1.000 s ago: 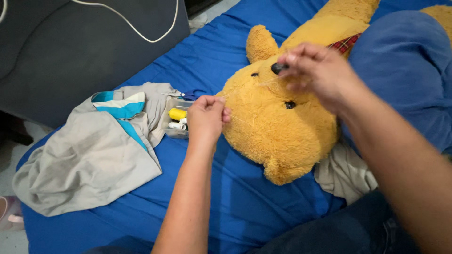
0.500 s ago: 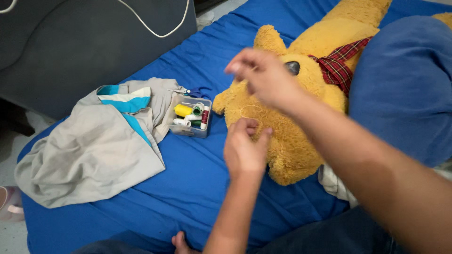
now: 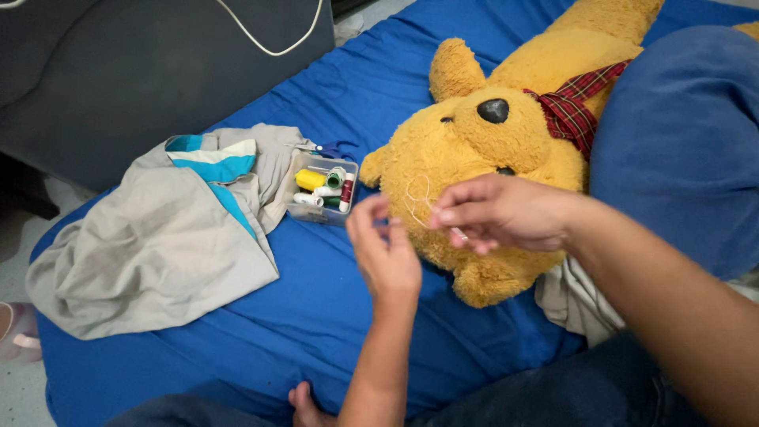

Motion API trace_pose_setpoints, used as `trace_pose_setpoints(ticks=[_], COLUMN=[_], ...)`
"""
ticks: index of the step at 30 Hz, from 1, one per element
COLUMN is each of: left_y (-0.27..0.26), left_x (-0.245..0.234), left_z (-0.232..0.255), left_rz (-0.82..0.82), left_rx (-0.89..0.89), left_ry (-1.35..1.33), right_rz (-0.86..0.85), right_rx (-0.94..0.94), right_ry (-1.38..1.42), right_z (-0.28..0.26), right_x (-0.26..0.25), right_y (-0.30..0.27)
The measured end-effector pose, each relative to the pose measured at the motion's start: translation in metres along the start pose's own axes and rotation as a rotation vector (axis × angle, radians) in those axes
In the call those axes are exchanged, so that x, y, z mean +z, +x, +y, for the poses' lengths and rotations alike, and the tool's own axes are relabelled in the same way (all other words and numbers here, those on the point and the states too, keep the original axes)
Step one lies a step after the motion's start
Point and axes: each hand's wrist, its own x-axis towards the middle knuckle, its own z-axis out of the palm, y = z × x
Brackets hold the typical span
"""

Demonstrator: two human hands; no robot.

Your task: The person sews a tear on the face of a yellow stuffed animal using a needle and white thread. They repeatedly insert the needle and pull the thread through the fabric, then use scissors to cut the thread.

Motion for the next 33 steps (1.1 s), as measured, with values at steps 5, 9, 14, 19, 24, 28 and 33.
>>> trace_pose_setpoints(ticks=[5,9,14,19,24,28,33], left_y=[0.009,0.005,0.007,0.033,0.060,0.085,0.140], left_x=[0.000,0.001,0.002,0.022,0.056,0.075,0.083], left_z=[0.030,0.037,0.044,0.064,0.065,0.045,0.054], left_rz=[-0.299,-0.289,-0.260,-0.330,-0.535,-0.519,-0.479], left_rx=[0.222,0.153,0.049,0.231,0.011,-0.037,-0.249], left_ry=[0.078,0.067,0.118,0.200,0.299,0.205,-0.396], right_rz=[0.076,0.332,0.527,0.455,0.401,0.363,0.443], right_rx=[-0.007,-0.301,-0.798,-0.906,-0.899,-0.887,-0.917], right_ry=[0.049,0.049,0.175,0.036,0.128,0.258,0.287], right_z=[0.016,0.003,-0.050,-0.079,-0.088,-0.093,-0.097], right_x=[-0.027,-0.040,-0.070,-0.084,-0.068,-0.055,-0.060], right_y=[-0.013,-0.019,-0.044,-0.059,-0.059,-0.070,-0.088])
